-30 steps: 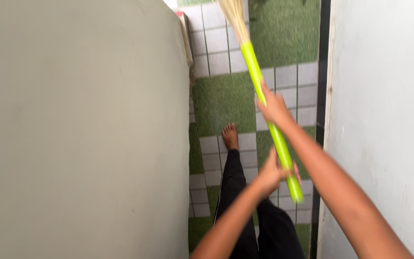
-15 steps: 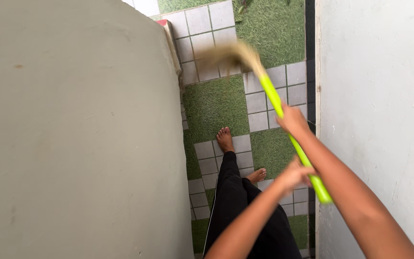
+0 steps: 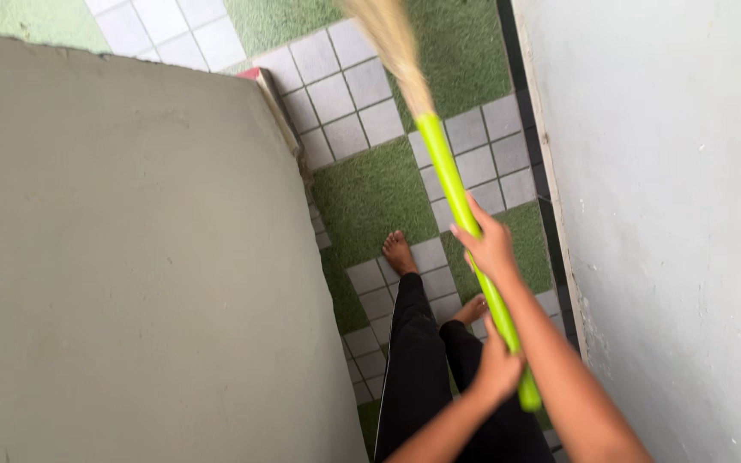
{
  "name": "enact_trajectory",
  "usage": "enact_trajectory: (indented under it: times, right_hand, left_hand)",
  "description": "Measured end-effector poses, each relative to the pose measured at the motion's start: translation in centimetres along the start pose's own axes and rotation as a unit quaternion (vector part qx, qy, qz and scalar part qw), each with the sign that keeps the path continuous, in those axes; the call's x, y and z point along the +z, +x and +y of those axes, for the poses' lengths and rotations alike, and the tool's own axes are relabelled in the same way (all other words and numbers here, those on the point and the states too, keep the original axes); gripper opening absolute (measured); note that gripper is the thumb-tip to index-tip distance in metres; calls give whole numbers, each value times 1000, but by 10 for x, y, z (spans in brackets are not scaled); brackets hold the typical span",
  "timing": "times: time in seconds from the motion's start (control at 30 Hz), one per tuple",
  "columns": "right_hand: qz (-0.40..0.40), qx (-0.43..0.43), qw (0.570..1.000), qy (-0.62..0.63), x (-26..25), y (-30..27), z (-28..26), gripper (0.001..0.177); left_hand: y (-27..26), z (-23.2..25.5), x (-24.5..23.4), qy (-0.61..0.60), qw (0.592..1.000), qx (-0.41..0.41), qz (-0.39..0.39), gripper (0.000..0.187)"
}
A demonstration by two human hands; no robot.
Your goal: The person sweeps debris and leaves across a tiled floor using a handheld broom, first reaching under a shoe rack and then clearing an open area.
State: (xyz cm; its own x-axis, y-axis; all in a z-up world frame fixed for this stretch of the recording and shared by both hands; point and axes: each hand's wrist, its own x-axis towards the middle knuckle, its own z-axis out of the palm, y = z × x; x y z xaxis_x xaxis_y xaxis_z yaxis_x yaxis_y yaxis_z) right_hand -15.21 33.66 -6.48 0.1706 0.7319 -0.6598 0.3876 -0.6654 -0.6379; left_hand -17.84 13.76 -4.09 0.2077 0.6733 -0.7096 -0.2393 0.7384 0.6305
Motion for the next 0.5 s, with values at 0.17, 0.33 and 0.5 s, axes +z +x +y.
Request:
enact_trajectory:
  times: [0.17,0.33,0.5]
  right_hand:
    - [98,115,987,52,-23,-17,72,77]
    - [86,202,964,150,3,67,116,70]
    - [-42,107,978,176,48,153,77,68]
  left_hand:
    - [-33,2,-8,75,986,-146,-36,60]
    - [59,16,-40,55,987,-150,2,38]
    - [115,69,-56,133,984,-63,101,42]
